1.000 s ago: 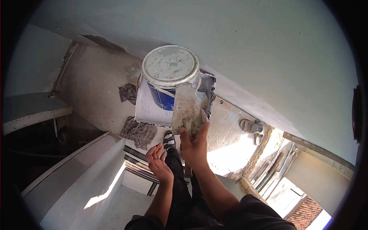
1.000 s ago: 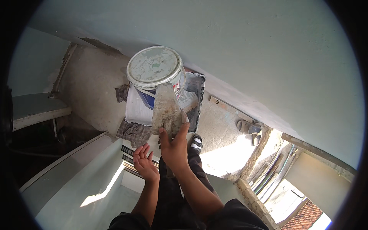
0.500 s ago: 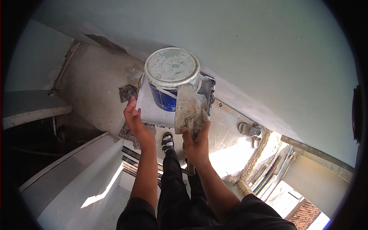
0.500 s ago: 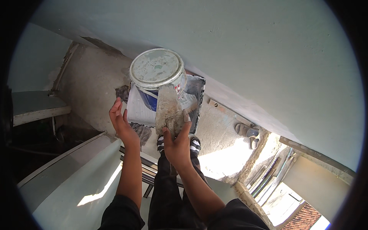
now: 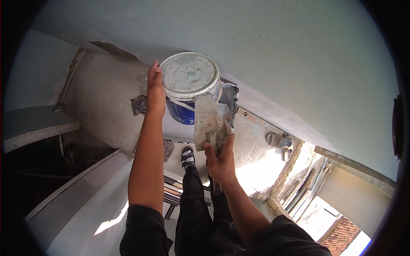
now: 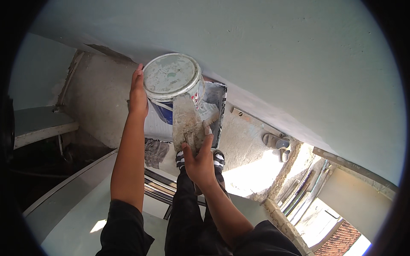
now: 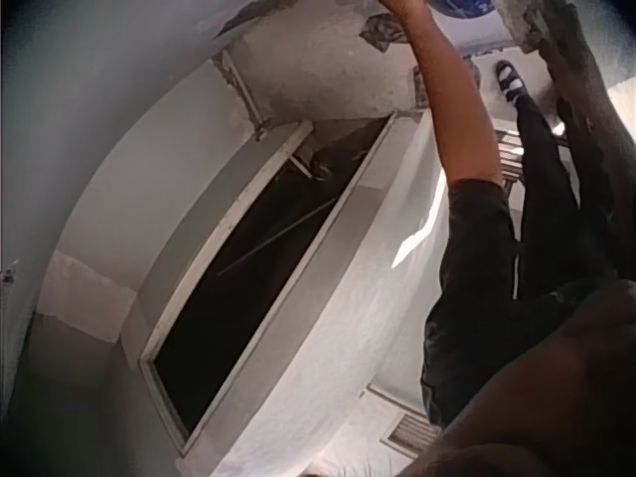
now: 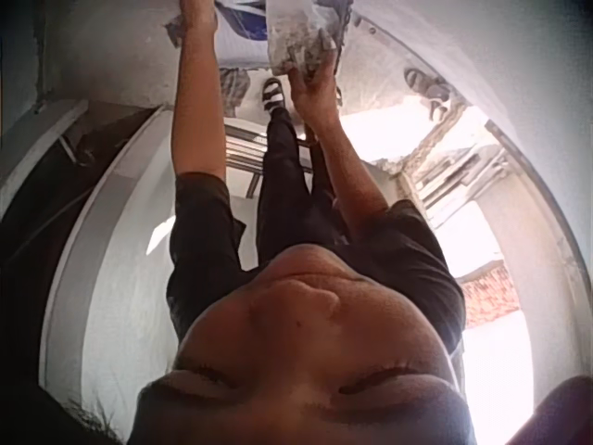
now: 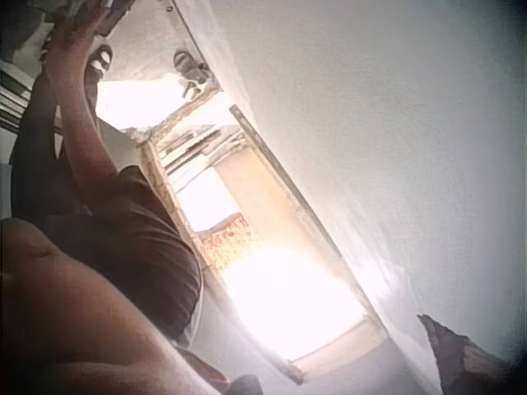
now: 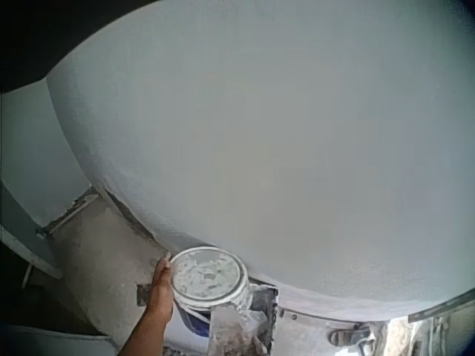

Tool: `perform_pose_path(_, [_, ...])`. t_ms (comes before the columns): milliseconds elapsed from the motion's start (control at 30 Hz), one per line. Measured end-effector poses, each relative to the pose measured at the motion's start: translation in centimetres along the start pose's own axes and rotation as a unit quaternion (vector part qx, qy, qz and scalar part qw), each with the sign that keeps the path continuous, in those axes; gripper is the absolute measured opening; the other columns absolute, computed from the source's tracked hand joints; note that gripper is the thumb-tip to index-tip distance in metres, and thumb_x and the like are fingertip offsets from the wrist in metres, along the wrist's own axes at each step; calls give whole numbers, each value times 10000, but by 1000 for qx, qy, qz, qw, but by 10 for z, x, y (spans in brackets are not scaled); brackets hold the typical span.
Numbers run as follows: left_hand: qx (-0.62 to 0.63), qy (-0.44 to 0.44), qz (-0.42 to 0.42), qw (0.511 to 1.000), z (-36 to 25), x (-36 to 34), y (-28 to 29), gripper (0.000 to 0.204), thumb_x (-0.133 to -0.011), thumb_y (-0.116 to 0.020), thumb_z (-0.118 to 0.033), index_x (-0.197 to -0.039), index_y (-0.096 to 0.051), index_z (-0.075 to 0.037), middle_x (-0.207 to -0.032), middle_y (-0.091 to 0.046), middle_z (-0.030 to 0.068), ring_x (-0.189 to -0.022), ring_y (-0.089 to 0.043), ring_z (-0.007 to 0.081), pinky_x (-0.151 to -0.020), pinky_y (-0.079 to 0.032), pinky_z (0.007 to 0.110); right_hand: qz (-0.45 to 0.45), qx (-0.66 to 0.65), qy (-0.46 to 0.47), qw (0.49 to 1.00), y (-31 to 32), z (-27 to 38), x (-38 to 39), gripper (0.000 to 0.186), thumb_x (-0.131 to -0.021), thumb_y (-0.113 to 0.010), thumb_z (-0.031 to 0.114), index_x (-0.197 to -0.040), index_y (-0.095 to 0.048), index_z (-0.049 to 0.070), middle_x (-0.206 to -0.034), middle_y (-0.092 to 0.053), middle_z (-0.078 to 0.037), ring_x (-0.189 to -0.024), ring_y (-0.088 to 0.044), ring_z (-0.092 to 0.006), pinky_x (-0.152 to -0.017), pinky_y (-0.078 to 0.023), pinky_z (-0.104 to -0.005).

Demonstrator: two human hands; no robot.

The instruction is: The person carries a paint tray and trowel, then pours white paint from a bucket into the tray. They scrape the bucket with the trowel to transfer remaining paint, place the bucket down, and spread the paint evenly in the tray before walking away.

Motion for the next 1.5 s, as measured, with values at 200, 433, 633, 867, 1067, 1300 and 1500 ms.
perform_pose_path(200, [158,45,-167,972,64,126,51,762,-979,-318,-664,-1467,-422,-89,-1524,-434,124,-1454,-304,276,-1205,-105,503,-13,6,10,1000,0,9,2,697,-969,-582,31,-1526,-164,13,-1033,-592,-105,-632,-535,-71,-517,-433,-232])
perform_pose_path(433, [221,282,-233,904,132,330,63,678,-1029,-271,-571,-1457,-414,-65,-1549,-408,134,-1477,-289,289,-1204,-170,497,-4,11,-35,999,-1,7,4,630,-977,-581,71,-1469,-197,-18,-906,-598,-75,-581,-530,-69,-487,-420,-238])
perform_pose_path(633, [87,45,-115,988,54,167,44,652,-1019,-443,-480,-1516,-359,-66,-1587,-326,139,-1497,-241,279,-1213,-148,457,-22,-1,-3,1000,-3,8,4,626,-975,-589,92,-1461,-203,7,-812,-587,-55,-548,-521,-71,-470,-416,-242])
perform_pose_path(867, [-42,-34,4,999,2,63,-13,738,-991,-598,-348,-1550,-276,12,-1562,-367,185,-1451,-334,284,-1196,-223,377,-23,14,-21,999,-6,-2,6,642,-973,-591,86,-1474,-196,20,-824,-590,-57,-540,-522,-73,-465,-422,-246])
perform_pose_path(1067, [4,-33,-25,999,-1,61,-21,621,-975,-568,-172,-1520,-335,12,-1528,-420,172,-1409,-399,260,-1176,-268,358,-32,22,-6,999,-9,-7,7,673,-974,-587,79,-1499,-172,9,-855,-597,-63,-552,-524,-78,-480,-429,-250])
perform_pose_path(1300, [-27,-44,-13,999,3,42,-9,609,-937,-494,-112,-1518,-348,-5,-1462,-473,176,-1381,-431,272,-1164,-296,371,9,20,-12,1000,-21,7,20,687,-971,-578,42,-1507,-159,-59,-1337,-476,-249,-1188,-565,-255,-985,-483,-341])
perform_pose_path(1500, [-52,-41,46,997,0,38,-8,616,-960,-509,-170,-1519,-330,17,-1459,-484,175,-1371,-444,244,-1158,-282,342,-28,-33,-51,998,-32,-12,19,720,-964,-619,123,-1478,-169,-102,-1200,-576,-356,-1125,-630,-428,-934,-508,-441])
Point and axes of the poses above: each hand's wrist, its own x-axis away from the middle knuckle, its own y-axis out of the back of the hand, z = x × y, the point moved 6 cm from there along -x, towards the middle knuckle
